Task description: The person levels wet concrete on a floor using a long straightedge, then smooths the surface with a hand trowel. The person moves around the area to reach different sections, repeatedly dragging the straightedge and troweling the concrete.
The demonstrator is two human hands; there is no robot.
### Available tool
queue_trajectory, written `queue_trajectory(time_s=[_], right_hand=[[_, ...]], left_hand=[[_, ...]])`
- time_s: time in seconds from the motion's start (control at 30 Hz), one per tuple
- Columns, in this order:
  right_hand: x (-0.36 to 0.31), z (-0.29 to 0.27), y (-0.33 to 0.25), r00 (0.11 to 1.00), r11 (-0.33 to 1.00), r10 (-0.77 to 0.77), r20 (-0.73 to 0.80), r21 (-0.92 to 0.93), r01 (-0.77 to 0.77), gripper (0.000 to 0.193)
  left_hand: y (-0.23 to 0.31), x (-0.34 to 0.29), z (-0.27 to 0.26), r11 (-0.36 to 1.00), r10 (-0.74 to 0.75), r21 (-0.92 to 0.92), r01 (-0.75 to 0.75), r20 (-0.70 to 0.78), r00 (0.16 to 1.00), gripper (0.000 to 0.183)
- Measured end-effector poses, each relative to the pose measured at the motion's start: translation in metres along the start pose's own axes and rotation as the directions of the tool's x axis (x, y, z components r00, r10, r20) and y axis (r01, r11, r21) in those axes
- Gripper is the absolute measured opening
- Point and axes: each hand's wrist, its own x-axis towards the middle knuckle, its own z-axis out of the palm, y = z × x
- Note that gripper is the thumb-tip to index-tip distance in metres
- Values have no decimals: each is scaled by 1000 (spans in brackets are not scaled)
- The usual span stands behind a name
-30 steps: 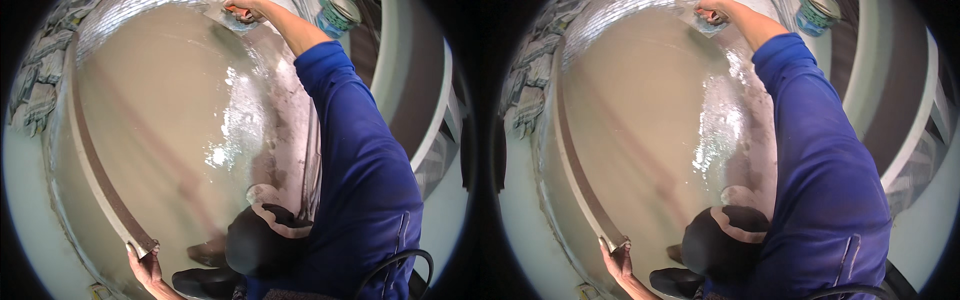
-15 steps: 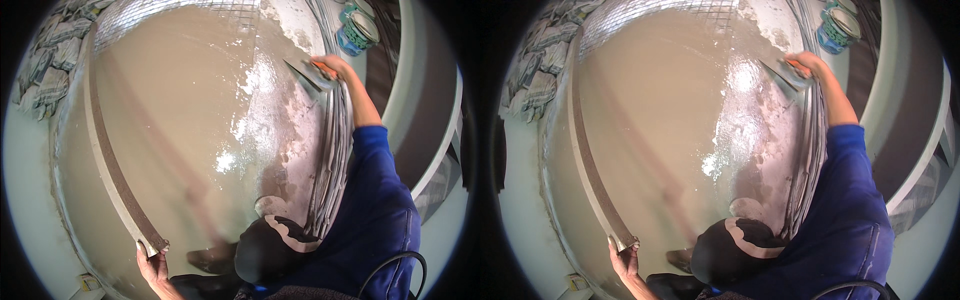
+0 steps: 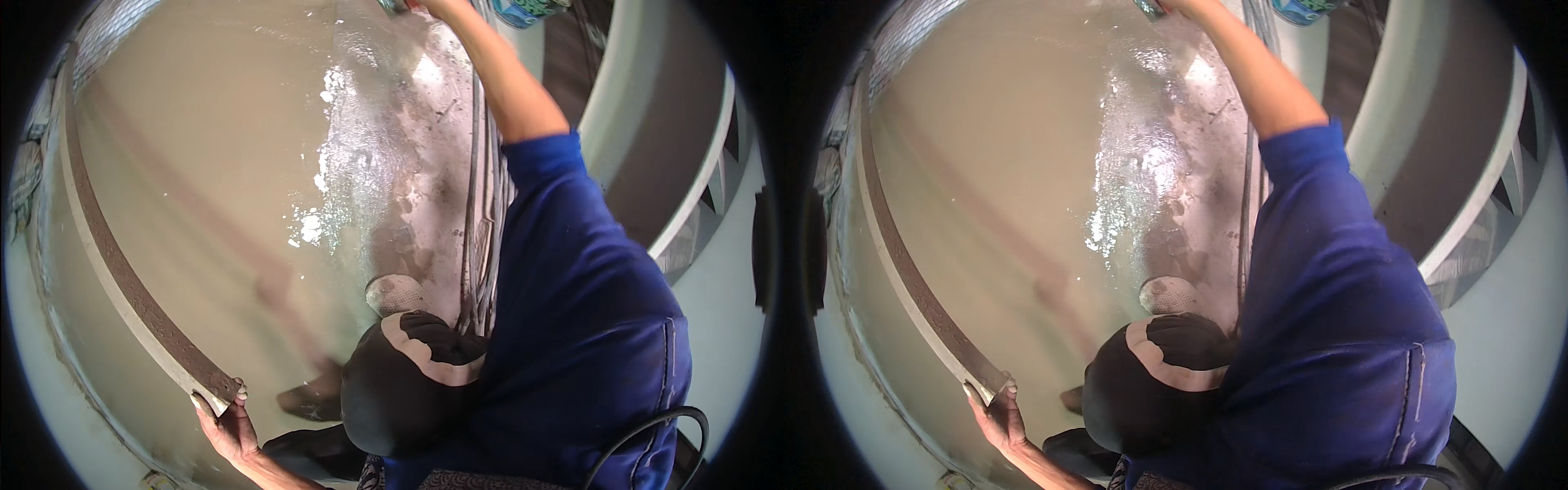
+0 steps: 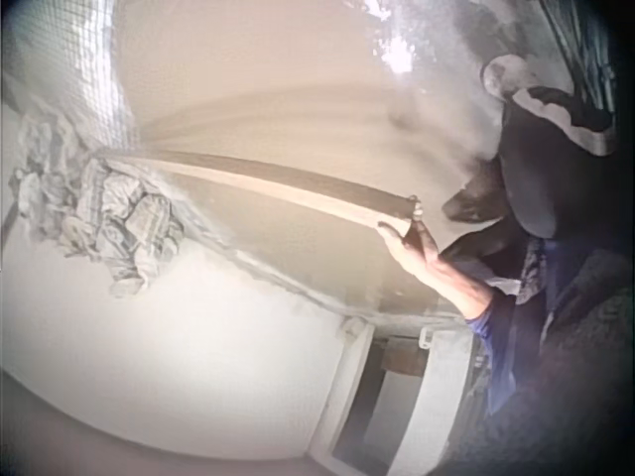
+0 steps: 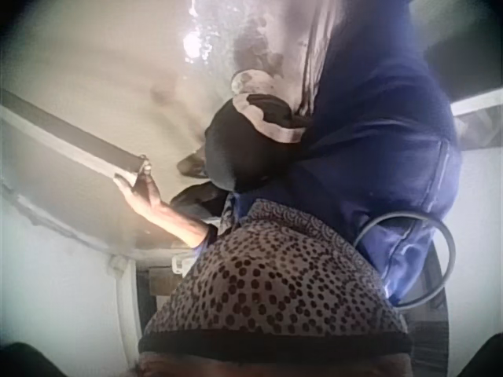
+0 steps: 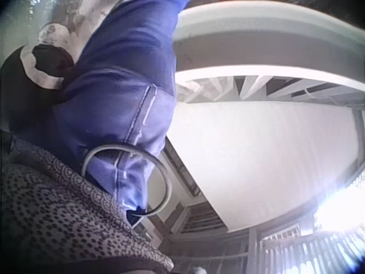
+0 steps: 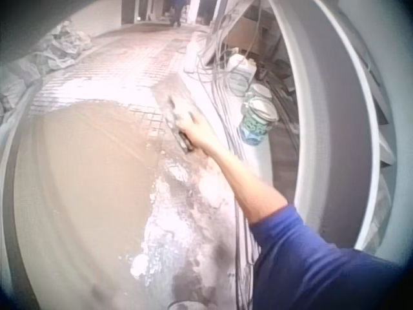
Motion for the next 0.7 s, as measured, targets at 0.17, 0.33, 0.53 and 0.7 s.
queue_trajectory(time_s=[0.17,0.33,0.53,0.7], right_hand=[[-178,-30,62,930,930,362,-55,-50,-365,51],[-317,-16,91,731,736,676,91,-43,-676,53],[-266,-22,122,937,840,226,-265,-435,-326,53],[-169,-26,152,843,646,393,-368,-542,-538,51]], left_hand=[[3,2,2,999,-39,5,39,67,997,57],[4,4,7,998,-57,40,54,88,994,61],[1,5,7,999,-24,49,19,120,993,57],[-1,7,3,999,-42,-6,43,116,992,58]])
